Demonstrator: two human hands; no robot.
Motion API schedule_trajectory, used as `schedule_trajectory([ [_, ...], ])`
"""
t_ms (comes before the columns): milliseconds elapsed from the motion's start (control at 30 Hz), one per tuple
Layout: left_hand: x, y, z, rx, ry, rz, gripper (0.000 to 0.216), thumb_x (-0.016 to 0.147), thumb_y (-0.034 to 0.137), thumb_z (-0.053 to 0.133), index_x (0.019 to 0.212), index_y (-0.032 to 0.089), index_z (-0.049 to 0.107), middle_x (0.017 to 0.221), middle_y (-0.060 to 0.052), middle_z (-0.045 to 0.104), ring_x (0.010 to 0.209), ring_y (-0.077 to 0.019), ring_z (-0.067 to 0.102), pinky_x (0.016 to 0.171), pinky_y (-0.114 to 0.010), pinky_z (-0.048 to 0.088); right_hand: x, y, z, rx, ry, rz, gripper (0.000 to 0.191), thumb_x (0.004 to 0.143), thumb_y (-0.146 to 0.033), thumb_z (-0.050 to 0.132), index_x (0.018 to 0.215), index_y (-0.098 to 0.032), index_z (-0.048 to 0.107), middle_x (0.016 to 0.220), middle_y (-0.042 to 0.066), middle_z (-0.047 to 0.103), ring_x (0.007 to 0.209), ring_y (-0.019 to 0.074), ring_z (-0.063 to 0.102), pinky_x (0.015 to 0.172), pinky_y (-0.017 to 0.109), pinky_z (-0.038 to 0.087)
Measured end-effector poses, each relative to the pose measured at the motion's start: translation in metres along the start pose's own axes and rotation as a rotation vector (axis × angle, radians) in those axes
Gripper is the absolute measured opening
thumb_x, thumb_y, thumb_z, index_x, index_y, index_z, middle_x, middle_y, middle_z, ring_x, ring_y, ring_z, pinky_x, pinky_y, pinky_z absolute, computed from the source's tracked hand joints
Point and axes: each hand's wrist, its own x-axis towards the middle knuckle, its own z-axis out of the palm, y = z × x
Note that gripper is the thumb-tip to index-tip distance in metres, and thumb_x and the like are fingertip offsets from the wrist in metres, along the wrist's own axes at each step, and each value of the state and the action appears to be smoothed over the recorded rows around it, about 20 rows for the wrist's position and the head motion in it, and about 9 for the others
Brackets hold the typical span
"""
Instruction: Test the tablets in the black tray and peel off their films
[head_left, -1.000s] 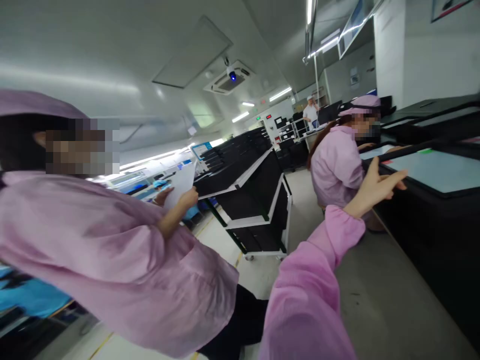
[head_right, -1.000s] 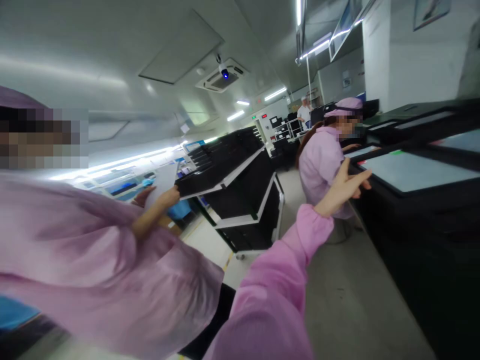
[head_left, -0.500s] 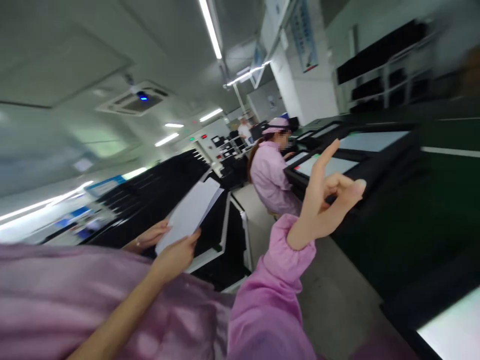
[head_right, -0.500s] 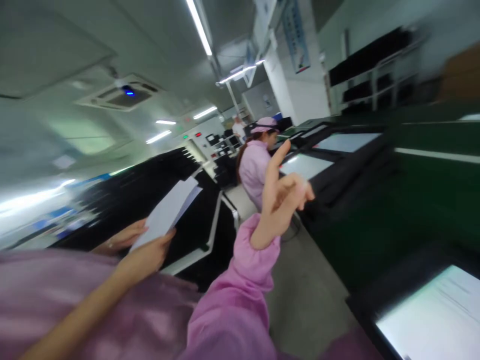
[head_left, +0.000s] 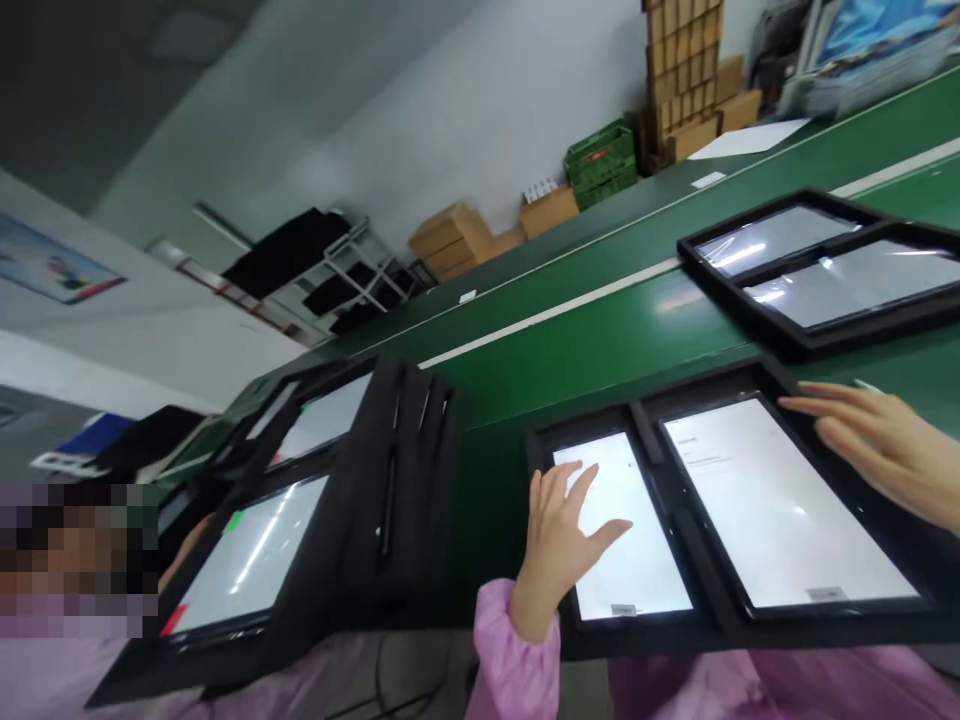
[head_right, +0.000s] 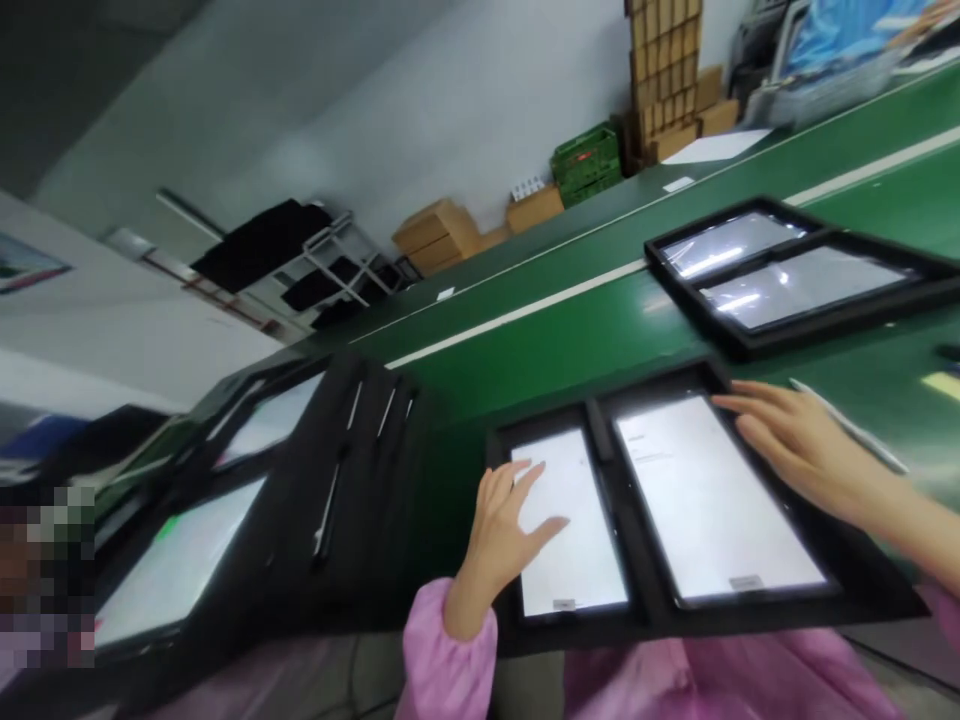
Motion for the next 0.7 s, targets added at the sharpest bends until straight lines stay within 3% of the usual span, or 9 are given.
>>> schedule_trajectory([
  [133, 0.018, -0.003, 0.036, 0.127, -0.033, 0.077, 0.053, 0.075, 0.045, 0.088, 0.122, 0.026, 0.073, 0.134, -0.015, 0.069, 0.126, -0.0403, 0.061, 0.113, -0.072, 0.041, -0.009, -0.011, 0.01, -0.028, -0.042, 0.023, 0.07, 0.108, -0.059, 0.021, 0.115, -0.02, 0.08, 0.134, 0.02, 0.064, 0.123, 0.0328, 0.061, 0.103, 0.052, 0.053],
  [233, 0.019, -0.005, 0.048, 0.125, -0.049, 0.12, 0.046, 0.08, 0.043, 0.084, 0.123, 0.03, 0.073, 0.136, -0.015, 0.068, 0.126, -0.0403, 0.061, 0.114, -0.075, 0.037, -0.015, -0.018, 0.011, -0.104, -0.001, 0.06, 0.068, 0.109, -0.053, 0.02, 0.119, -0.021, 0.079, 0.143, 0.019, 0.058, 0.129, 0.0334, 0.057, 0.106, 0.053, 0.051],
  [467, 0.016, -0.005, 0.047, 0.076, -0.042, 0.123, 0.035, 0.086, 0.038, 0.079, 0.119, 0.029, 0.075, 0.132, -0.015, 0.069, 0.122, -0.038, 0.063, 0.114, -0.072, 0.037, -0.022, -0.015, 0.013, -0.206, 0.006, 0.003, 0.054, 0.107, -0.053, 0.031, 0.117, -0.029, 0.079, 0.145, 0.012, 0.058, 0.122, 0.0336, 0.059, 0.096, 0.054, 0.055],
  [600, 0.021, 0.008, 0.052, 0.093, -0.075, 0.152, 0.042, 0.084, 0.044, 0.081, 0.122, 0.028, 0.074, 0.131, -0.015, 0.07, 0.123, -0.0394, 0.063, 0.113, -0.075, 0.037, -0.016, -0.025, 0.008, -0.105, 0.039, 0.066, 0.073, 0.108, -0.059, 0.017, 0.121, -0.015, 0.075, 0.141, 0.021, 0.059, 0.124, 0.0335, 0.059, 0.106, 0.051, 0.049],
  [700, 0.024, 0.011, 0.045, 0.089, -0.088, 0.072, 0.043, 0.088, 0.05, 0.075, 0.125, 0.029, 0.071, 0.133, -0.015, 0.069, 0.126, -0.0397, 0.061, 0.114, -0.076, 0.034, -0.011, -0.027, 0.001, -0.029, 0.047, 0.181, 0.079, 0.106, -0.064, 0.012, 0.122, -0.011, 0.068, 0.13, 0.026, 0.062, 0.126, 0.0323, 0.059, 0.107, 0.048, 0.049],
])
